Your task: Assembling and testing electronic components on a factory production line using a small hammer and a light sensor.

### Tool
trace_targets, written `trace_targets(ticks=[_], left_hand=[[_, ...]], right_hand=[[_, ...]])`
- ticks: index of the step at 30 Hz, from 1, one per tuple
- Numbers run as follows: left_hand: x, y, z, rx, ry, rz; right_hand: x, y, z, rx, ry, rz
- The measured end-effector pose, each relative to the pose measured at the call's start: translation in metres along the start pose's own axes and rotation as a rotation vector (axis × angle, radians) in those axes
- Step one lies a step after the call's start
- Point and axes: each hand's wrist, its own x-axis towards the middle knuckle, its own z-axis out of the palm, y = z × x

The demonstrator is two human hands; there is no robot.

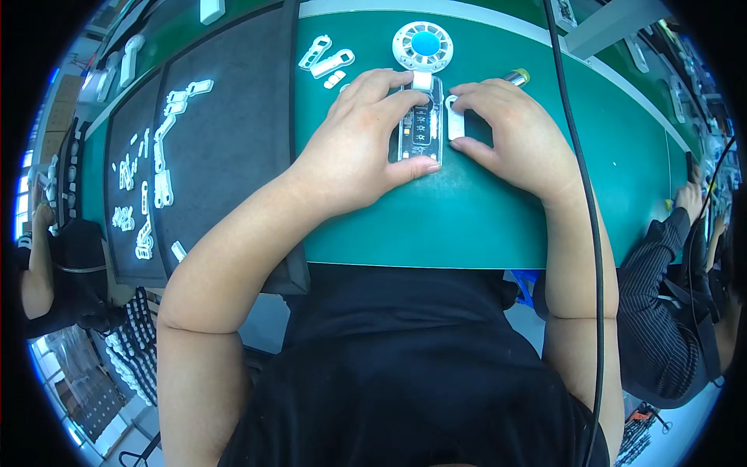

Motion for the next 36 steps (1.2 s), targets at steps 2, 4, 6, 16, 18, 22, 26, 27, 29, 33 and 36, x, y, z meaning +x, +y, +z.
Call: trace_targets(ticks=[2, 4, 6, 16, 18, 22, 26, 27, 29, 33, 36], left_hand=[[-0.001, 0.0, -0.001, 0.001, -0.004, -0.002], [-0.001, 0.0, -0.001, -0.014, -0.011, -0.022], [-0.001, -0.001, -0.001, -0.024, -0.015, -0.029], [-0.001, -0.001, -0.003, -0.041, -0.022, -0.037], [-0.001, -0.002, -0.002, -0.041, -0.023, -0.042], [-0.001, -0.006, 0.001, -0.004, 0.009, 0.021], [-0.002, -0.005, 0.003, -0.038, 0.051, -0.057], [-0.002, -0.006, 0.003, -0.034, 0.047, -0.055], [-0.002, -0.006, 0.004, -0.025, 0.039, -0.051], [-0.003, -0.007, 0.004, -0.001, 0.038, -0.038], [-0.003, -0.006, 0.003, 0.004, 0.036, -0.046]], right_hand=[[0.001, 0.0, 0.001, -0.001, -0.002, 0.002], [0.002, 0.001, 0.003, -0.011, 0.029, -0.025], [0.002, 0.002, 0.004, -0.018, 0.043, -0.036], [0.005, 0.004, 0.001, 0.03, 0.132, -0.016], [0.007, 0.004, -0.001, 0.031, 0.179, -0.018], [0.009, -0.005, -0.002, 0.15, 0.255, -0.083], [0.013, -0.017, 0.01, 0.158, 0.238, -0.164], [0.014, -0.017, 0.012, 0.152, 0.23, -0.168], [0.014, -0.017, 0.013, 0.141, 0.215, -0.175], [0.014, -0.019, 0.014, 0.113, 0.2, -0.164], [0.013, -0.023, 0.014, 0.081, 0.174, -0.134]])
